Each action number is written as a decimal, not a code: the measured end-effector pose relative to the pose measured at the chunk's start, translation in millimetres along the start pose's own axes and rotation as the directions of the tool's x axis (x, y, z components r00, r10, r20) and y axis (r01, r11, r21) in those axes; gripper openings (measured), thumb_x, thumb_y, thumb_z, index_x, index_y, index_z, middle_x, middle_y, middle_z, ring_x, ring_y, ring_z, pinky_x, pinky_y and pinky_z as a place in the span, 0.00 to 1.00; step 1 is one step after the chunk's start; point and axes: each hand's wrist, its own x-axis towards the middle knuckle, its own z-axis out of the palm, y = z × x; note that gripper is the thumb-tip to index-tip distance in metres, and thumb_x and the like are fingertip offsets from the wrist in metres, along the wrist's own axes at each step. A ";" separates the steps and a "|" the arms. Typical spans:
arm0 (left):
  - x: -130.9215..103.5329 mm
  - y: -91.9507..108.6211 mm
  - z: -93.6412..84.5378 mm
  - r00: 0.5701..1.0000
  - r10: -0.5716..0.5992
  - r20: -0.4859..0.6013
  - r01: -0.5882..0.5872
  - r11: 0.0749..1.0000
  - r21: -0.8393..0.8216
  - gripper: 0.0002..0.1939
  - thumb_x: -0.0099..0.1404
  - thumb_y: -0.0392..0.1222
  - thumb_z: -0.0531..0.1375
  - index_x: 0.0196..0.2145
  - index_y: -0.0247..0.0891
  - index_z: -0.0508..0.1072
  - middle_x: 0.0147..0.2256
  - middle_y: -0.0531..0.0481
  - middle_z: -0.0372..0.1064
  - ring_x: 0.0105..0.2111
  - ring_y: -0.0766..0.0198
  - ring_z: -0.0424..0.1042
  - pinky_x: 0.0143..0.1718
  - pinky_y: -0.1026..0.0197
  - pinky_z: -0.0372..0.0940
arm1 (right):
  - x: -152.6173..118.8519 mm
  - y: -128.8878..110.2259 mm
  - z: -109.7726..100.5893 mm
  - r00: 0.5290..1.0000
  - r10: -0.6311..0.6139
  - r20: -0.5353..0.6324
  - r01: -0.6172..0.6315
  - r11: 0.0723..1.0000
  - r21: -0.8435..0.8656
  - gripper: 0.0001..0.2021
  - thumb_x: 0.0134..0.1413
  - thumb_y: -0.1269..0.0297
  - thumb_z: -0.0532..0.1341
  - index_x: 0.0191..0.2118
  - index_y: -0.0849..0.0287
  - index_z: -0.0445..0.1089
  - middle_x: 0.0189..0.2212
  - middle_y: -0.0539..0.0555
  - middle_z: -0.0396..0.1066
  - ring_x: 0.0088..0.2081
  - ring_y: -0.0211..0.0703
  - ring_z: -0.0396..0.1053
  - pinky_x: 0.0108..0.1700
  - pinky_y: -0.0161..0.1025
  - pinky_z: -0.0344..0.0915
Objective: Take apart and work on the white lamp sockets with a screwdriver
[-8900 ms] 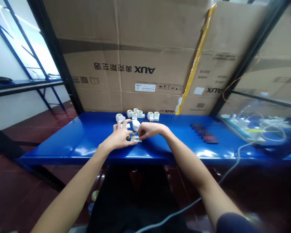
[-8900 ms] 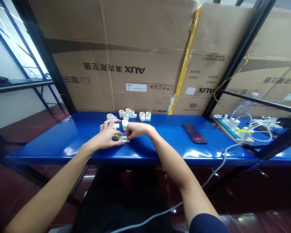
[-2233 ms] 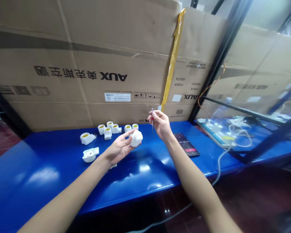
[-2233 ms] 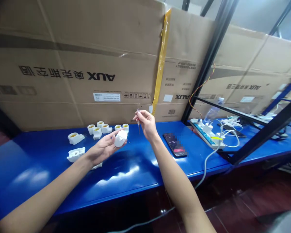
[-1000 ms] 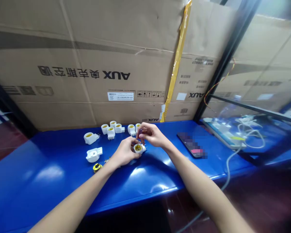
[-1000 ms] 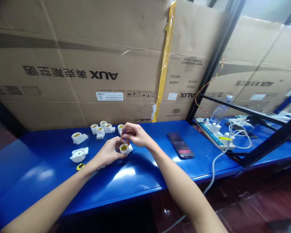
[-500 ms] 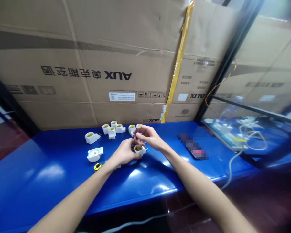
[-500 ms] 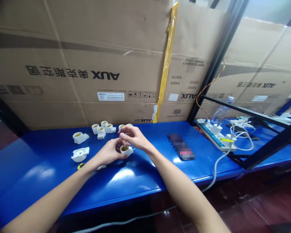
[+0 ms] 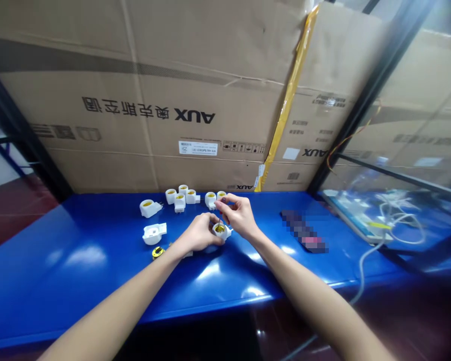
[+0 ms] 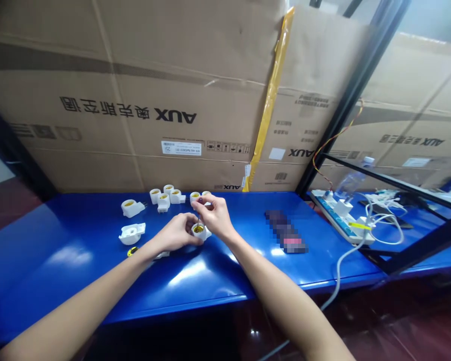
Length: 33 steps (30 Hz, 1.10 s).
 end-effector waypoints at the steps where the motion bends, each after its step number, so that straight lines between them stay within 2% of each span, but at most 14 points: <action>1: 0.2 -0.4 -0.2 1.000 0.001 0.007 -0.001 1.000 -0.008 0.22 0.45 0.39 0.74 0.40 0.35 0.80 0.30 0.51 0.79 0.30 0.58 0.75 0.30 0.60 0.64 | 0.8 -1.1 -1.8 0.999 0.024 0.045 -0.025 1.000 0.003 0.18 0.60 0.48 0.71 0.33 0.59 0.76 0.25 0.49 0.71 0.18 0.33 0.60 0.21 0.36 0.54; 4: 1.6 -3.9 -0.6 1.000 0.005 0.016 -0.005 1.000 -0.008 0.23 0.45 0.40 0.75 0.41 0.35 0.79 0.30 0.51 0.79 0.30 0.57 0.76 0.30 0.60 0.64 | 2.9 -4.0 -6.7 0.985 0.051 0.163 -0.056 0.998 0.025 0.18 0.61 0.47 0.69 0.41 0.60 0.79 0.27 0.50 0.74 0.19 0.34 0.62 0.23 0.36 0.57; 6: 2.8 -7.0 -0.8 1.000 0.002 0.017 -0.002 1.000 -0.005 0.24 0.45 0.40 0.75 0.42 0.35 0.79 0.30 0.51 0.78 0.30 0.57 0.76 0.30 0.60 0.64 | 2.9 -4.9 -7.4 0.984 0.019 0.178 -0.032 0.997 0.069 0.19 0.61 0.47 0.70 0.44 0.59 0.78 0.27 0.50 0.74 0.23 0.37 0.66 0.27 0.36 0.62; 8: 3.9 -9.5 -0.7 1.000 0.014 0.014 -0.014 1.000 -0.006 0.24 0.45 0.40 0.75 0.42 0.35 0.79 0.30 0.51 0.78 0.30 0.57 0.76 0.30 0.61 0.64 | 1.7 -4.5 -5.4 0.989 0.008 0.149 -0.028 0.991 0.131 0.20 0.58 0.46 0.72 0.45 0.56 0.73 0.26 0.48 0.73 0.27 0.39 0.70 0.31 0.36 0.66; 11: 4.9 -11.2 -0.4 1.000 0.020 0.007 -0.020 1.000 -0.005 0.23 0.45 0.40 0.74 0.40 0.36 0.78 0.29 0.51 0.78 0.29 0.58 0.75 0.29 0.61 0.63 | 0.0 -2.0 -0.3 0.996 0.044 0.073 -0.057 0.981 0.186 0.25 0.50 0.47 0.79 0.39 0.53 0.65 0.26 0.46 0.73 0.27 0.39 0.71 0.31 0.36 0.67; 14: 5.1 -10.8 -0.2 1.000 0.004 0.020 -0.004 1.000 0.005 0.24 0.45 0.39 0.74 0.42 0.36 0.78 0.30 0.51 0.79 0.30 0.58 0.75 0.29 0.61 0.63 | 0.2 0.7 1.9 1.000 0.018 -0.004 -0.017 0.985 0.169 0.25 0.47 0.48 0.80 0.34 0.55 0.67 0.31 0.49 0.74 0.31 0.40 0.72 0.35 0.37 0.70; 16: 4.9 -9.9 -0.5 1.000 -0.001 0.026 0.001 1.000 0.003 0.24 0.46 0.40 0.74 0.42 0.36 0.78 0.30 0.51 0.79 0.30 0.58 0.75 0.29 0.61 0.63 | 0.7 1.3 0.7 1.000 0.003 -0.015 -0.001 0.988 0.156 0.22 0.49 0.47 0.79 0.35 0.56 0.71 0.34 0.51 0.76 0.30 0.38 0.71 0.33 0.37 0.69; 20: 4.4 -7.8 -1.7 0.999 0.010 0.045 -0.010 1.000 0.003 0.20 0.46 0.40 0.74 0.38 0.36 0.77 0.30 0.51 0.78 0.30 0.59 0.74 0.31 0.60 0.64 | -0.3 -2.3 -4.1 0.989 0.073 0.127 -0.093 0.983 0.158 0.23 0.57 0.41 0.73 0.39 0.58 0.75 0.31 0.51 0.77 0.20 0.33 0.61 0.23 0.36 0.59; 23: 4.1 -7.5 -2.3 0.999 0.017 0.037 -0.017 1.000 -0.022 0.21 0.45 0.39 0.74 0.39 0.36 0.78 0.31 0.51 0.78 0.31 0.59 0.74 0.32 0.60 0.64 | -2.0 -5.8 -5.3 0.984 0.055 0.171 -0.084 0.982 0.168 0.23 0.58 0.41 0.73 0.41 0.58 0.76 0.31 0.51 0.76 0.23 0.35 0.65 0.26 0.36 0.62; 27: 4.2 -9.0 -2.0 0.999 0.022 0.027 -0.021 1.000 -0.016 0.21 0.46 0.40 0.73 0.40 0.36 0.79 0.31 0.51 0.77 0.30 0.59 0.73 0.31 0.60 0.63 | -2.6 -4.0 -1.5 0.995 0.056 0.087 -0.075 0.970 0.231 0.23 0.49 0.49 0.80 0.39 0.55 0.70 0.28 0.47 0.72 0.28 0.38 0.69 0.31 0.35 0.65; 29: 4.4 -9.5 -1.8 1.000 0.018 0.025 -0.018 1.000 -0.004 0.21 0.46 0.39 0.73 0.40 0.35 0.79 0.31 0.51 0.78 0.30 0.59 0.74 0.31 0.60 0.63 | -2.0 -1.5 0.6 0.999 0.051 0.008 -0.052 0.969 0.242 0.24 0.48 0.50 0.81 0.35 0.55 0.68 0.31 0.49 0.73 0.29 0.37 0.68 0.30 0.35 0.64; 31: 4.3 -9.4 -1.8 1.000 0.013 0.009 -0.013 1.000 0.001 0.23 0.46 0.40 0.73 0.41 0.35 0.79 0.32 0.50 0.78 0.31 0.58 0.74 0.32 0.60 0.64 | -1.1 -0.1 1.0 0.999 0.044 -0.027 -0.037 0.972 0.231 0.23 0.47 0.48 0.80 0.33 0.57 0.69 0.37 0.52 0.75 0.30 0.36 0.67 0.29 0.35 0.63; 33: 4.1 -8.8 -2.0 1.000 0.015 0.010 -0.015 1.000 -0.004 0.21 0.46 0.40 0.73 0.40 0.36 0.79 0.31 0.50 0.78 0.30 0.58 0.74 0.31 0.60 0.63 | -0.5 -0.8 -0.3 0.998 0.065 0.011 -0.066 0.975 0.210 0.23 0.49 0.45 0.79 0.35 0.57 0.74 0.36 0.53 0.75 0.27 0.35 0.64 0.26 0.35 0.59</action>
